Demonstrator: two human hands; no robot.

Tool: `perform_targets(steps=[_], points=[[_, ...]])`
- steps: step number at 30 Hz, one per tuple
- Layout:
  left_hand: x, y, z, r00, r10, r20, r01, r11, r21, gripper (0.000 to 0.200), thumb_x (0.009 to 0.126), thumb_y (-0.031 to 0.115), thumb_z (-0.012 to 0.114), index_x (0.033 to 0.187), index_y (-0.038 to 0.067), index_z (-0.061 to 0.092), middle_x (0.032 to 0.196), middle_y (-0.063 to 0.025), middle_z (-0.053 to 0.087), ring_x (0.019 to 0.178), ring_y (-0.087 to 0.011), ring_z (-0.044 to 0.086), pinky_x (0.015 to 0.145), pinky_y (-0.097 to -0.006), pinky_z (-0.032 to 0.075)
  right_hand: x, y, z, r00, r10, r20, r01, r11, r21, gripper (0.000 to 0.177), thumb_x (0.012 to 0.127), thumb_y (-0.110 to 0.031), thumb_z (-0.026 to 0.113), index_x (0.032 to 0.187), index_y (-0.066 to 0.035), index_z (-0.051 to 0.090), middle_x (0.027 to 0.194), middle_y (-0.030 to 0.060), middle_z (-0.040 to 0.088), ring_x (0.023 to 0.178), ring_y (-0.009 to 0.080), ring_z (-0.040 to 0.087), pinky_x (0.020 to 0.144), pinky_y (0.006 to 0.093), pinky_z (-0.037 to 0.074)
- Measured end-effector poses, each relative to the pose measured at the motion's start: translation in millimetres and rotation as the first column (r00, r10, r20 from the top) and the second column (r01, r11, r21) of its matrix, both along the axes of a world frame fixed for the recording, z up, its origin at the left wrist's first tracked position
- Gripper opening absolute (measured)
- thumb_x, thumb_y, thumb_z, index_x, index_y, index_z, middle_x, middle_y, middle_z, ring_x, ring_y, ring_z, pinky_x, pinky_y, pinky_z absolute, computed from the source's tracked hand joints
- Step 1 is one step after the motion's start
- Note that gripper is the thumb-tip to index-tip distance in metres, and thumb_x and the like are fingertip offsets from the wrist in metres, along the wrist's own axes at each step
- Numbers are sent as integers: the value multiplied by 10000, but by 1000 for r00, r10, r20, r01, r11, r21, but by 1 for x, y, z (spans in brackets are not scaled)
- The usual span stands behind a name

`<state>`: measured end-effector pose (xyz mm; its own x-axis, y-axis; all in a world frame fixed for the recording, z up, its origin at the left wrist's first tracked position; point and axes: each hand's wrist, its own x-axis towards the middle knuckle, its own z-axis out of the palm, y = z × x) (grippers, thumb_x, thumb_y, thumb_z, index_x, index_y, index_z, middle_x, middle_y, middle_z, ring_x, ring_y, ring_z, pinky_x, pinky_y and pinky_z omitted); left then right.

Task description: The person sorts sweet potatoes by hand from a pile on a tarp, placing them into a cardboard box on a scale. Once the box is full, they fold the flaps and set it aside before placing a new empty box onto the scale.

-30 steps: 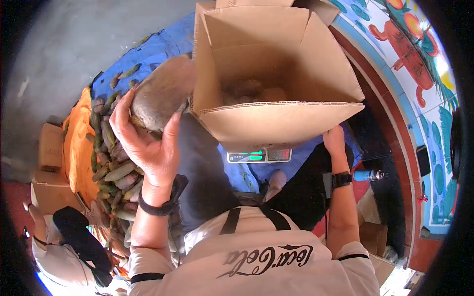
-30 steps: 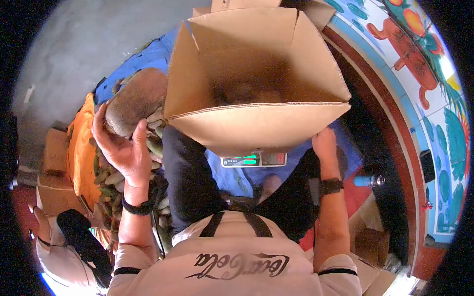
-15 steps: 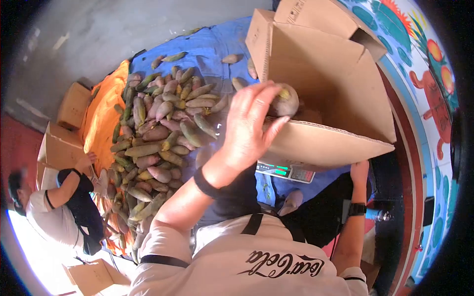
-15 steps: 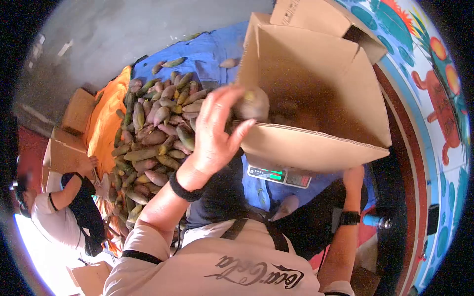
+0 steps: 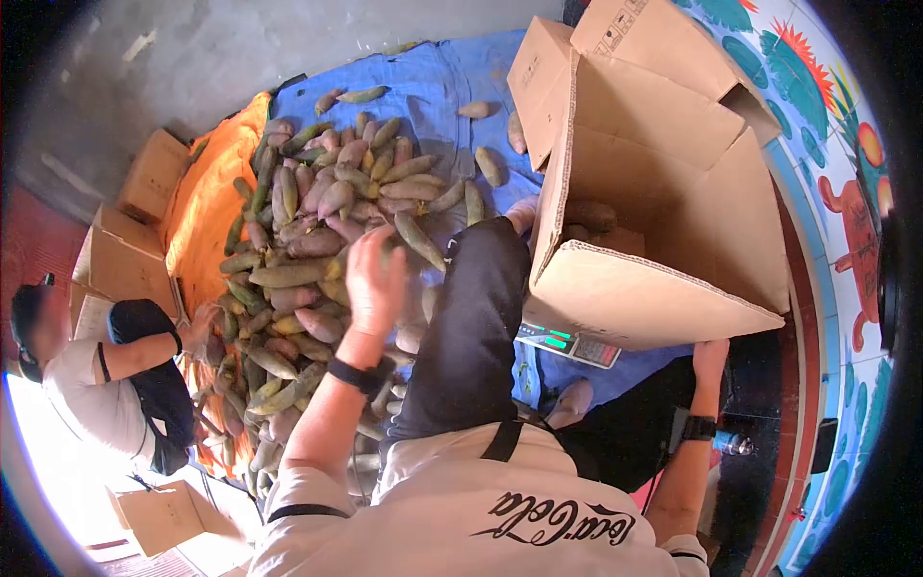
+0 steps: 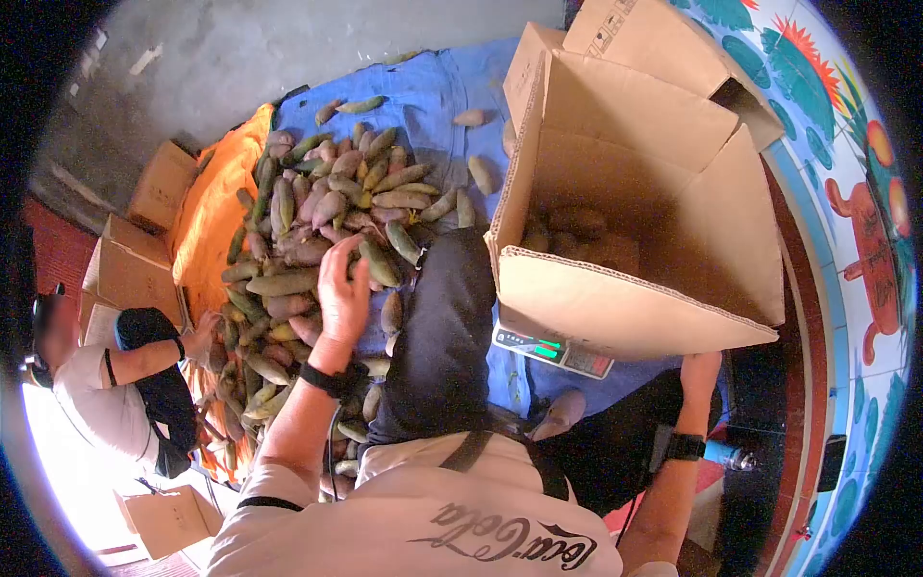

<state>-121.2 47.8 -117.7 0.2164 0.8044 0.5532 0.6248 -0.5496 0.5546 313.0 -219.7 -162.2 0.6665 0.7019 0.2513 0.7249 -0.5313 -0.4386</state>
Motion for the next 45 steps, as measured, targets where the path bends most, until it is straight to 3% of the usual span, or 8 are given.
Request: perform_targets(steps=[7, 16, 23, 30, 36, 39, 42, 45], points=[[-139, 29, -130, 865, 348, -362, -426, 890, -163, 314, 748, 150, 544, 1018, -6, 515, 1005, -194, 530, 957, -358, 479, 822, -413, 388, 6, -4, -6, 997, 10, 73, -8, 999, -32, 260, 778, -68, 473, 1001, 46, 543, 1055, 237, 530, 1005, 403, 465, 870, 413, 360], [-213, 5, -185, 679, 261, -687, -715, 447, -537, 540, 724, 177, 569, 1223, 75, 390, 1227, -173, 398, 1143, -310, 380, 943, -364, 342, -2, -1, 4, 995, 48, 83, -49, 999, 19, 246, 803, -84, 486, 986, 72, 536, 1016, 238, 551, 983, 377, 496, 855, 389, 372], [-219, 28, -201, 664, 249, -705, -700, 538, -470, 632, 725, 169, 568, 1293, 107, 298, 1331, -122, 290, 1219, -278, 289, 962, -375, 320, 4, -4, -1, 986, 72, 153, -72, 997, -5, 249, 806, -163, 501, 941, 39, 556, 956, 218, 564, 930, 385, 509, 801, 397, 393], [-215, 55, -189, 630, 133, -765, -716, 479, -507, 665, 756, 187, 563, 1328, 124, 232, 1399, -50, 179, 1281, -261, 177, 973, -422, 305, 9, -12, -5, 988, 12, 155, -3, 998, -58, 205, 767, -2, 453, 928, 59, 563, 937, 246, 564, 926, 408, 504, 816, 416, 389], [-208, 64, -177, 372, -208, -905, -788, 444, -426, 459, 770, 234, 597, 1140, 10, 445, 1208, -163, 354, 974, -293, 510, 771, -361, 477, 13, -14, -10, 975, 35, 217, -6, 991, -131, 199, 781, -30, 467, 933, 52, 564, 925, 235, 573, 926, 403, 509, 805, 419, 393], [-198, 40, -184, 515, 84, -853, -787, 442, -431, 362, 758, 263, 612, 972, -22, 551, 1104, -182, 480, 902, -298, 554, 728, -373, 493, 13, -13, -9, 974, 10, 228, 24, 989, -143, 200, 791, -52, 470, 936, 47, 566, 932, 234, 574, 932, 400, 509, 810, 420, 393], [-228, 22, -248, 637, 48, -769, -671, 525, -523, 332, 741, 298, 625, 863, -9, 592, 920, -201, 585, 808, -303, 589, 689, -398, 498, 13, -14, -13, 976, 6, 219, 17, 994, -104, 212, 808, -114, 468, 918, 39, 564, 917, 230, 575, 904, 399, 516, 779, 423, 403], [-209, 0, -251, 469, 52, -881, -672, 668, -319, 275, 730, 289, 623, 795, 22, 620, 825, -198, 614, 774, -304, 601, 684, -410, 495, 11, -9, -9, 979, 25, 200, -21, 999, -25, 237, 816, -166, 470, 898, 36, 562, 900, 225, 578, 878, 396, 524, 747, 425, 415]])
